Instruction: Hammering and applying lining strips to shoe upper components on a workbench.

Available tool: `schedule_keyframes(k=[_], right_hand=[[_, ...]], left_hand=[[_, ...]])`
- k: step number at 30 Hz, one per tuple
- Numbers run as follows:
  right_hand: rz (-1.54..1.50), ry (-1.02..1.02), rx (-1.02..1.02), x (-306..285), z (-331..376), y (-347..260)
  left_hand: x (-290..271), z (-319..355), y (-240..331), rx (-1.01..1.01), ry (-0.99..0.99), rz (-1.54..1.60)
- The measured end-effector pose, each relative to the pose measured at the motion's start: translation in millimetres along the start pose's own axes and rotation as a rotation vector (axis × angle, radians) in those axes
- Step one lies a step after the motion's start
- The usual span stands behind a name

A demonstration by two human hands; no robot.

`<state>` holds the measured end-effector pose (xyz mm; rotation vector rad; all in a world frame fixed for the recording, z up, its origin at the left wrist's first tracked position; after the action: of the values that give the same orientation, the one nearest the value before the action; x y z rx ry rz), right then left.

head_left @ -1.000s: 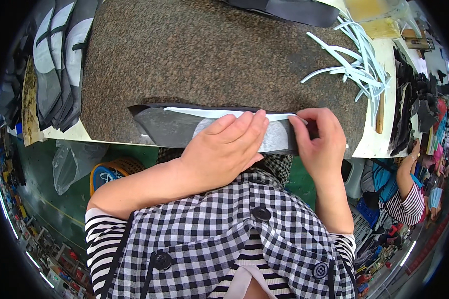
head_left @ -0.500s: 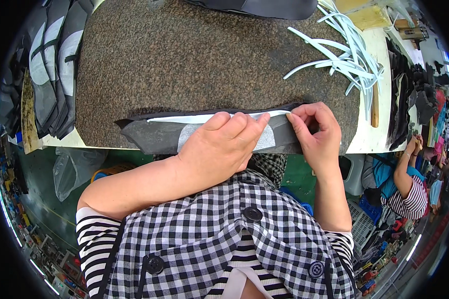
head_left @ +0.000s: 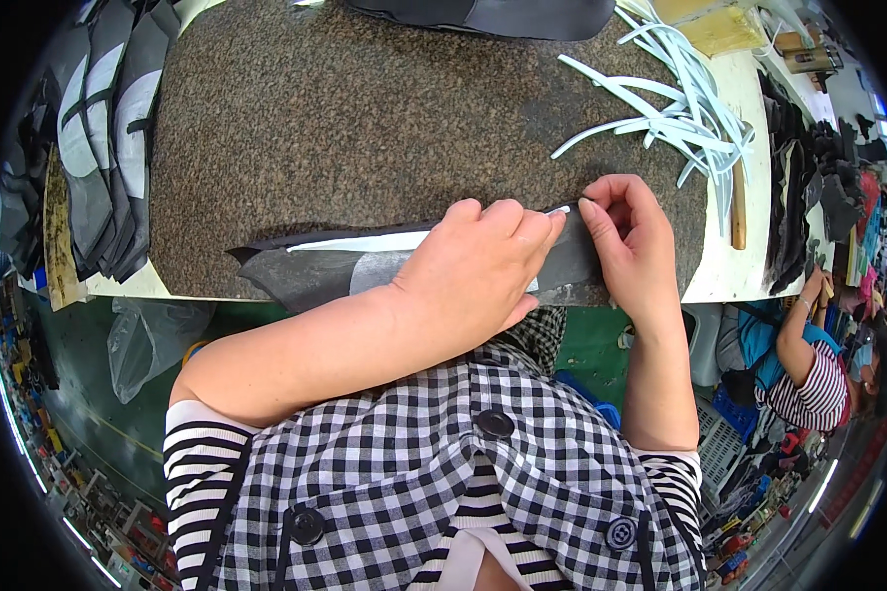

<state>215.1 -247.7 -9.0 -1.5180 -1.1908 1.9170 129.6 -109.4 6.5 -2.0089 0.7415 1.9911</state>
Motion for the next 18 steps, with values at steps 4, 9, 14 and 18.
schedule_keyframes(k=[4, 9, 14, 18], right_hand=[[0.410, 0.067, -0.074, 13.3, 1.3, -23.2], [-0.165, 0.017, 0.138, -3.2, -2.4, 7.0], [0.244, -0.109, -0.811, 26.0, 54.8, -74.8], [0.358, -0.263, -0.805, 66.1, 51.5, -77.3]], left_hand=[[-0.4, 0.7, 2.3, -0.008, 0.007, -0.019], [-11.2, 25.2, -1.2, -0.016, 0.073, 0.066], [-12.9, 95.8, -22.5, -0.075, 0.356, 0.175], [-23.1, 95.5, -27.0, -0.059, 0.405, 0.219]])
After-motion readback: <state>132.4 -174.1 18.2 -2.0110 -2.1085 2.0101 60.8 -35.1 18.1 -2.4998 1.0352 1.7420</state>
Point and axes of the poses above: each hand's wrist, its own z-axis away from the middle knuckle, its own x-axis out of the palm, y = z × x, the point moved 6 cm from there along -z, towards the middle knuckle
